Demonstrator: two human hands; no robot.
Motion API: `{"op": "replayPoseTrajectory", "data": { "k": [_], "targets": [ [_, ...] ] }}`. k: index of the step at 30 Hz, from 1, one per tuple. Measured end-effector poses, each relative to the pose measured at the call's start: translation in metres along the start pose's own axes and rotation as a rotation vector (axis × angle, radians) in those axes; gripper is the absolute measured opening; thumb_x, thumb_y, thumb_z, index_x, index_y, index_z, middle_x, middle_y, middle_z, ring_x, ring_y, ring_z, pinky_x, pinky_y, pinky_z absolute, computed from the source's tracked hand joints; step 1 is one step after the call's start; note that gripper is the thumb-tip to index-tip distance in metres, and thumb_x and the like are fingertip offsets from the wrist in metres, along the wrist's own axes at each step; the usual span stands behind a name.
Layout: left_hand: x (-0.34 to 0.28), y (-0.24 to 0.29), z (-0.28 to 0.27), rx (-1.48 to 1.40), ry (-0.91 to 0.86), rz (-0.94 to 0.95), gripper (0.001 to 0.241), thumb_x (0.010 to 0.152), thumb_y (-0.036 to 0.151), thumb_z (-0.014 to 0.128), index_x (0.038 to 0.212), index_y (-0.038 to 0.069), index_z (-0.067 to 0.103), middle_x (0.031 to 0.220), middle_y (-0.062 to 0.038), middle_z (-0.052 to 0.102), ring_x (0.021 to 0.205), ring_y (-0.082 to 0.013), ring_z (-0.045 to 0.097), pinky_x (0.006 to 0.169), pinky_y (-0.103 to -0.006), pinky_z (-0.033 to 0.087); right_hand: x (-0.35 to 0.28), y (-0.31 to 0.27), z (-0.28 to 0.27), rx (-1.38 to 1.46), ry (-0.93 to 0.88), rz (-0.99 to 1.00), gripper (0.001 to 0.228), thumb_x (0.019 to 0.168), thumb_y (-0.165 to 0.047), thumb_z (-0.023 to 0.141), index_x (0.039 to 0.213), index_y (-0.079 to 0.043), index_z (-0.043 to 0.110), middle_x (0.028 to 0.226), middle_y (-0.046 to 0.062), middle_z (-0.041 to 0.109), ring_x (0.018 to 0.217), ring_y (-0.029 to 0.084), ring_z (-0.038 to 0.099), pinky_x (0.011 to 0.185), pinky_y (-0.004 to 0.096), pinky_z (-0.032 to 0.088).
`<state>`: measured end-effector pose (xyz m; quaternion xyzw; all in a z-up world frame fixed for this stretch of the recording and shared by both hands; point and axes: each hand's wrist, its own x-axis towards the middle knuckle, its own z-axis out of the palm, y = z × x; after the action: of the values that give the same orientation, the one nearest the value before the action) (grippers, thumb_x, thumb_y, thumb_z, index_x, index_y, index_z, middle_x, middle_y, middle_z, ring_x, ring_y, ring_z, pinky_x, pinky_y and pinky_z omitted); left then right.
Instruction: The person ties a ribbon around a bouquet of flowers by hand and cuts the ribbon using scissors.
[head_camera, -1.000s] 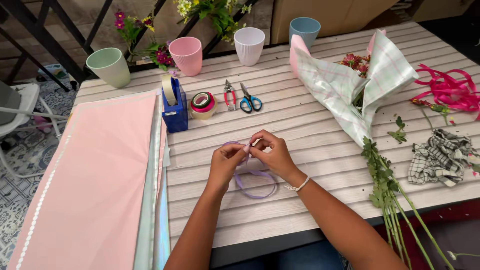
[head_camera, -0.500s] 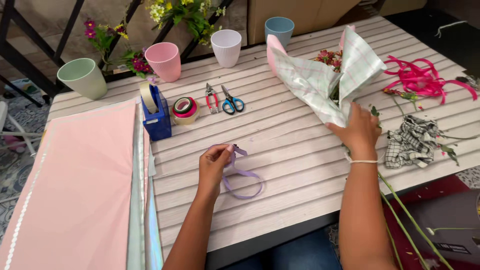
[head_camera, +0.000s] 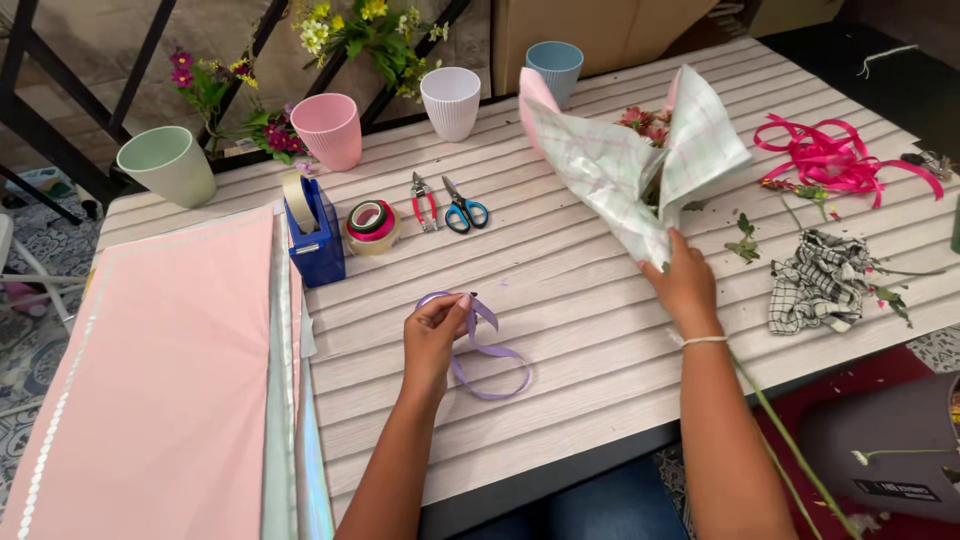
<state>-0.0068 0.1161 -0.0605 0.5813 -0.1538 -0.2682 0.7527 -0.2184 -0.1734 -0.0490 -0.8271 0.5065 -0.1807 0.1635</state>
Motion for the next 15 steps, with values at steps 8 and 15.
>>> {"op": "replayPoseTrajectory", "data": {
  "k": [8, 15],
  "targets": [
    [0.006, -0.005, -0.003, -0.107, 0.027, -0.062, 0.021, 0.090, 0.020, 0.080, 0.102, 0.003, 0.077, 0.085, -0.010, 0.075, 0.078, -0.0168, 0.074, 0.077, -0.0314, 0.064, -0.044, -0.064, 0.004, 0.030, -0.139, -0.137, 0.074, 0.093, -0.031, 0.069, 0.158, -0.007, 0.040, 0.133, 0.033, 0.056, 0.124, 0.054, 0.056, 0.098, 0.060, 0.051],
    [0.008, -0.011, -0.005, -0.171, 0.002, -0.107, 0.018, 0.091, 0.020, 0.079, 0.098, 0.003, 0.075, 0.083, -0.010, 0.075, 0.074, -0.0170, 0.076, 0.074, -0.0301, 0.064, -0.058, -0.081, 0.003, -0.079, -0.099, -0.221, 0.082, 0.093, -0.037, 0.070, 0.160, -0.008, 0.033, 0.139, 0.029, 0.050, 0.131, 0.050, 0.050, 0.101, 0.064, 0.047]
  ]
}}
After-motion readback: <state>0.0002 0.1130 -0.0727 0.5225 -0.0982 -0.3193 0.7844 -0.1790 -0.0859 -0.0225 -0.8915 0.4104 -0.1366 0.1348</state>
